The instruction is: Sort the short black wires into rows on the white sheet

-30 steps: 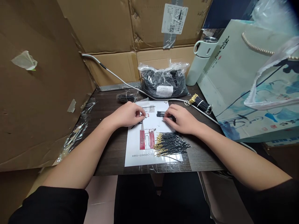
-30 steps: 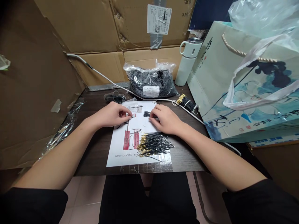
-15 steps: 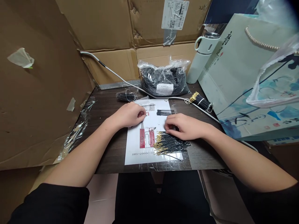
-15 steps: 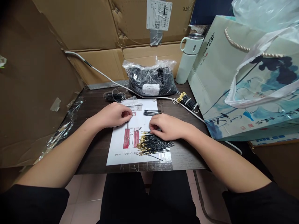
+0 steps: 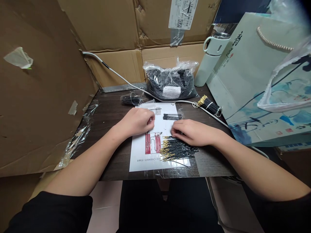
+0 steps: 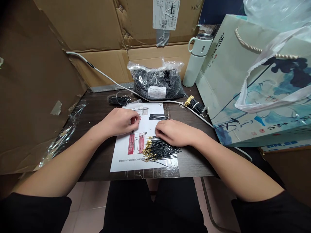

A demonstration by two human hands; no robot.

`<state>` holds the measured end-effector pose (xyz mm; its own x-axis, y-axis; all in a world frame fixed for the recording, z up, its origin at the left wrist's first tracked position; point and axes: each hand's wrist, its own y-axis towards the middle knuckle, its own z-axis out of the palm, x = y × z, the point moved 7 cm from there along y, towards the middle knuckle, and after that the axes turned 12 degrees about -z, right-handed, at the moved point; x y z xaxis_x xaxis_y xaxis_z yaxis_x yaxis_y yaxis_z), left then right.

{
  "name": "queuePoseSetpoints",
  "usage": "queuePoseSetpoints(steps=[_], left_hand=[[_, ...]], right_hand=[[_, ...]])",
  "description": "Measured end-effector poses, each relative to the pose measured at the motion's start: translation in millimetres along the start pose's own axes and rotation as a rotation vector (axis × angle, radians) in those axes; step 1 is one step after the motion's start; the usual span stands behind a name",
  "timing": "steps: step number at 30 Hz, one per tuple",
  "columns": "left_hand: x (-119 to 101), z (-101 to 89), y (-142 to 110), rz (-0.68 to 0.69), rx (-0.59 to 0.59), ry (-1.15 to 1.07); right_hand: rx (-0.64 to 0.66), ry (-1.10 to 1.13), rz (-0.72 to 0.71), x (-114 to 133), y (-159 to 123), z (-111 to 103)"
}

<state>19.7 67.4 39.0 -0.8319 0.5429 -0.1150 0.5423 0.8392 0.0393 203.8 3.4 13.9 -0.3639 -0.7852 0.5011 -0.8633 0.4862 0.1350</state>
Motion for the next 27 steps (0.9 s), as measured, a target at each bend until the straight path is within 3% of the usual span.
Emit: queuePoseSetpoints(steps=[7, 13, 18, 27], left_hand=[[6.7, -2.5, -0.6, 0.043, -0.013, -0.141], [16.5, -1.2, 1.8, 0.05, 0.054, -0.158], [13.5, 2.1, 2.6, 0.121, 0.111, -0.221], [3.7, 5.1, -0.3, 0.138, 0.096, -0.199]], right_hand=[[-0.066, 0.155, -0.013, 0.4, 0.2, -4.7], [-0.074, 0.216, 0.004, 2.0, 0.2, -5.4], [-0.159, 0.216, 0.055, -5.0, -0.1, -7.9], [-0.278, 0.24, 0.102, -13.3, 0.3, -9.6]])
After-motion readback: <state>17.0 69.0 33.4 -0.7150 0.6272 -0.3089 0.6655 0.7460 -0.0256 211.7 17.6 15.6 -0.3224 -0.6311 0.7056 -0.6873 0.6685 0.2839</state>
